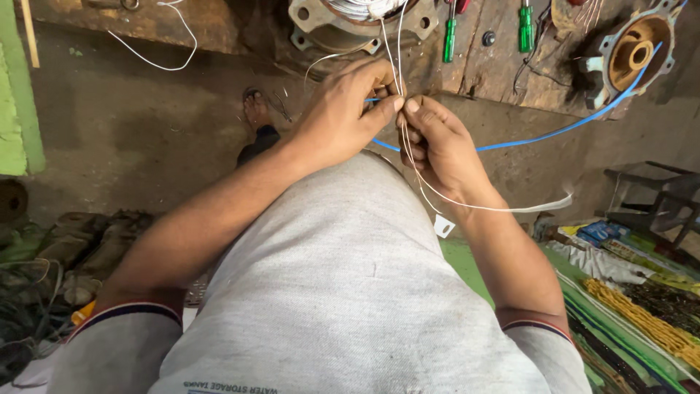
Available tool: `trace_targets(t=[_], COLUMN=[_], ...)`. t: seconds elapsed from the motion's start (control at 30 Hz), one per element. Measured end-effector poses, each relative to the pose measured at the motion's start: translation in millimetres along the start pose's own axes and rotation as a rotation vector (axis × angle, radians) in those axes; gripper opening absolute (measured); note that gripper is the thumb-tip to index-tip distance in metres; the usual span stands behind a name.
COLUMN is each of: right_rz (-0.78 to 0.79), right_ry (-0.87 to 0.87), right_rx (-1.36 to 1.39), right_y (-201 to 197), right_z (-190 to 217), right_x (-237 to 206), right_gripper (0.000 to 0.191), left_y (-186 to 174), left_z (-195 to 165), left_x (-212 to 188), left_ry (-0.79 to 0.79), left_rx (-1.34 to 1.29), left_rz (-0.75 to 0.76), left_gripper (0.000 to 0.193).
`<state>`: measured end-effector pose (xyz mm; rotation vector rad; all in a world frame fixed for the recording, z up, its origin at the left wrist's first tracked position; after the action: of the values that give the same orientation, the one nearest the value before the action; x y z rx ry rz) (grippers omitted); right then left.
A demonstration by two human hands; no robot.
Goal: The person sits at a workbench and strips insulation from the ends of blue and white electrical wires by hand and with pliers. They then use a file on a small metal piece, apply tape, and work on the wiring of a motor housing containing a wound coil.
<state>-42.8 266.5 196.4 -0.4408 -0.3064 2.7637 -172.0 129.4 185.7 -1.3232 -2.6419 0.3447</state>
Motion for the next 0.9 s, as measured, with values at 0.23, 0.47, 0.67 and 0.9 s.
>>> trace_targets(t=[0.23,0.47,0.67,0.9], right_rz=[-0.107,-0.117,-0.159,0.031], right_ry=[-0.272,-0.82,0.321,0.256], right_rx=[-0.413,-1.093,0.1,0.24], right_y=[2.2,10.0,-1.8,-5.1], right_z=[24.7,41.4,-21.0,-5.6], right_x=[-3.1,-9.6,19.8,14.8], right_gripper=[0.017,0.039,0.027,0.027], left_y=[-2.8,0.5,2.5,-0.6], left_z=[-1.4,0.9,5.0,4.5], left_x=[-0.5,0.3,2.8,1.9], left_ry=[0.005,0.001,0.011,0.027], left_rx=[0.041,0.022,0.046,0.003], left_rz=[-0.007,0.004,0.016,0.028], left_gripper=[0.022,0.017,0.018,0.017])
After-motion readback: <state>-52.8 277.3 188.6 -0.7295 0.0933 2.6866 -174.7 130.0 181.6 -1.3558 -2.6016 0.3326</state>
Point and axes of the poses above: each hand's wrist, its own x-axis towards the middle knuckle, its own y-axis out of the palm, z = x × y, the point moved 4 cm from there along x, towards the middle knuckle, and after that the axes turned 2 degrees about x, right-handed, at the moved point
